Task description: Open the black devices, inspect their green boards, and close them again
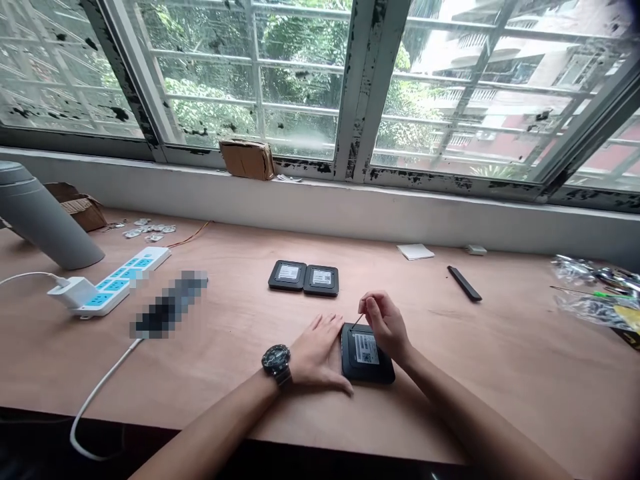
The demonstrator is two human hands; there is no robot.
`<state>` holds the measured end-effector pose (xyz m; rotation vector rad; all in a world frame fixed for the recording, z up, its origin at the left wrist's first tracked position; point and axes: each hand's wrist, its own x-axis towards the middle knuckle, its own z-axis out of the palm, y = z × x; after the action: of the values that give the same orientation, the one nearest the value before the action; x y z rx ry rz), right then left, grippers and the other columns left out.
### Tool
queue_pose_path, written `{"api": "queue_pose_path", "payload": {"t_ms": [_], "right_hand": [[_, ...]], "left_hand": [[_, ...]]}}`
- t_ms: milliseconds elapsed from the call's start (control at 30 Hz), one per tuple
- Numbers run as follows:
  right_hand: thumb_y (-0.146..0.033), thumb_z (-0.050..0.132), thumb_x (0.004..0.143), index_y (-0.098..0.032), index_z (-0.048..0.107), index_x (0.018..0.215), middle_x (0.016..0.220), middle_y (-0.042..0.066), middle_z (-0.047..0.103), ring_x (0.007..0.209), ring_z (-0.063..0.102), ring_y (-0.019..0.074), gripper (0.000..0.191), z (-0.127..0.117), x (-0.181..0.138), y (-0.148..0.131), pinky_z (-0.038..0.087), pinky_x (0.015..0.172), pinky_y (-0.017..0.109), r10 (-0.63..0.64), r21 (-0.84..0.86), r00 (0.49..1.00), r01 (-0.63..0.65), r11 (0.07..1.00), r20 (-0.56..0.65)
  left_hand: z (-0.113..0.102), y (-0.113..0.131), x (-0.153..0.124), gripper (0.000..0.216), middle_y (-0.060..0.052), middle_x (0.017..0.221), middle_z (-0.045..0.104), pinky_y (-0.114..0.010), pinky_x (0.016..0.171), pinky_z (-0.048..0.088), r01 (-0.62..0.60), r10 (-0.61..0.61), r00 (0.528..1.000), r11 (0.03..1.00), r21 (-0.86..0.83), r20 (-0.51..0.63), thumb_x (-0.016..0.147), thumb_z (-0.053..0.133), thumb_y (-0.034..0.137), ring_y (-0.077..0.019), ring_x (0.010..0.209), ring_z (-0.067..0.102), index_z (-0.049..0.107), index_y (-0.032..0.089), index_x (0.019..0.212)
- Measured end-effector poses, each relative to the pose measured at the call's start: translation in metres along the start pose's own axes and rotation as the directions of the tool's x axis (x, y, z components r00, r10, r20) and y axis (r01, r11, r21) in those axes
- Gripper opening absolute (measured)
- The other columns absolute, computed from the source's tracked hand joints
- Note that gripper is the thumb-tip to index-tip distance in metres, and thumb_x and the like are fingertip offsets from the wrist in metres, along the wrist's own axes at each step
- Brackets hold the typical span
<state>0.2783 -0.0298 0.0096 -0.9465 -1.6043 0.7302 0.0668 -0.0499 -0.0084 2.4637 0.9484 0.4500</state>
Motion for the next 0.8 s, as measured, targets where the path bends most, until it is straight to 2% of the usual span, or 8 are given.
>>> {"api": "queue_pose_path", "payload": {"t_ms": [167, 300, 367, 467, 533, 600, 700, 800], "right_hand": [[-0.048, 0.046, 0.103, -0.024, 0.056, 0.097, 0.081, 0.003, 0.061, 0.066, 0.054, 0.0161, 0.027, 0.001, 0.000, 0.002, 0.046, 0.058, 0.029, 0.022, -0.012, 1.000, -0.022, 1.000, 0.016], [-0.044, 0.053, 0.101, -0.023, 0.065, 0.098, 0.101, 0.007, 0.061, 0.081, 0.059, 0.0186, 0.024, -0.001, 0.002, -0.006, 0.051, 0.070, 0.032, -0.019, -0.033, 0.993, 0.023, 0.999, 0.115], [-0.043, 0.054, 0.100, -0.024, 0.069, 0.107, 0.105, 0.008, 0.059, 0.082, 0.058, 0.0189, 0.025, -0.003, 0.003, -0.011, 0.051, 0.070, 0.033, -0.001, -0.027, 0.985, 0.006, 1.000, 0.175], [-0.043, 0.046, 0.104, -0.028, 0.056, 0.136, 0.097, 0.005, 0.061, 0.069, 0.054, 0.0154, 0.037, -0.006, 0.006, -0.014, 0.049, 0.064, 0.031, 0.062, 0.099, 0.970, -0.088, 0.991, 0.236], [-0.043, 0.042, 0.105, -0.028, 0.047, 0.142, 0.092, 0.003, 0.063, 0.062, 0.049, 0.0135, 0.040, -0.006, 0.007, -0.013, 0.049, 0.063, 0.031, 0.078, 0.194, 0.965, -0.129, 0.972, 0.251], [-0.043, 0.048, 0.103, -0.027, 0.053, 0.131, 0.090, 0.003, 0.065, 0.066, 0.053, 0.0140, 0.033, -0.006, 0.007, -0.010, 0.049, 0.064, 0.030, 0.066, 0.235, 0.965, -0.127, 0.964, 0.252], [-0.044, 0.063, 0.096, -0.023, 0.065, 0.104, 0.098, 0.006, 0.067, 0.075, 0.059, 0.0157, 0.023, -0.005, 0.006, -0.008, 0.049, 0.062, 0.028, 0.054, 0.187, 0.962, -0.107, 0.977, 0.269], [-0.046, 0.060, 0.097, -0.021, 0.070, 0.104, 0.102, 0.008, 0.070, 0.062, 0.055, 0.0119, 0.028, -0.009, 0.006, -0.012, 0.051, 0.059, 0.029, 0.084, 0.117, 0.963, -0.117, 0.986, 0.256]], "left_hand": [[0.003, -0.002, 0.001, 0.126, -0.021, 0.162, 0.031, -0.057, 0.126, 0.015, 0.005, -0.006, 1.000, 1.000, -0.004, -0.015, 0.062, 0.075, 0.080, -0.0395, 0.151, 0.027, 0.025, 0.015, 0.157], [0.003, -0.004, 0.001, 0.128, -0.019, 0.163, 0.029, -0.057, 0.126, 0.014, 0.004, -0.004, 1.000, 1.000, -0.021, -0.027, 0.060, 0.077, 0.079, -0.0400, 0.151, 0.025, 0.023, 0.018, 0.159], [0.004, -0.005, 0.001, 0.129, -0.019, 0.165, 0.026, -0.058, 0.126, 0.014, 0.012, -0.012, 1.000, 1.000, -0.021, -0.025, 0.058, 0.079, 0.079, -0.0410, 0.152, 0.021, 0.024, 0.019, 0.159], [0.005, -0.007, 0.001, 0.129, -0.019, 0.165, 0.023, -0.058, 0.125, 0.014, 0.025, -0.025, 1.000, 1.000, -0.017, -0.013, 0.058, 0.079, 0.079, -0.0409, 0.153, 0.018, 0.025, 0.018, 0.158], [0.006, -0.008, 0.001, 0.127, -0.019, 0.165, 0.024, -0.058, 0.125, 0.014, 0.017, -0.018, 1.000, 1.000, -0.022, -0.014, 0.058, 0.079, 0.078, -0.0400, 0.153, 0.019, 0.025, 0.020, 0.158], [0.006, -0.008, 0.001, 0.127, -0.019, 0.165, 0.025, -0.058, 0.125, 0.014, 0.008, -0.009, 1.000, 1.000, -0.025, -0.016, 0.059, 0.079, 0.078, -0.0395, 0.153, 0.020, 0.026, 0.020, 0.158], [0.005, -0.008, 0.002, 0.128, -0.019, 0.164, 0.027, -0.057, 0.125, 0.015, 0.006, -0.006, 1.000, 1.000, -0.013, -0.019, 0.059, 0.079, 0.079, -0.0390, 0.153, 0.021, 0.025, 0.019, 0.158], [0.004, -0.007, 0.001, 0.129, -0.020, 0.164, 0.027, -0.056, 0.125, 0.016, 0.016, -0.016, 1.000, 1.000, -0.005, -0.013, 0.059, 0.077, 0.080, -0.0391, 0.152, 0.023, 0.025, 0.016, 0.158]]}}
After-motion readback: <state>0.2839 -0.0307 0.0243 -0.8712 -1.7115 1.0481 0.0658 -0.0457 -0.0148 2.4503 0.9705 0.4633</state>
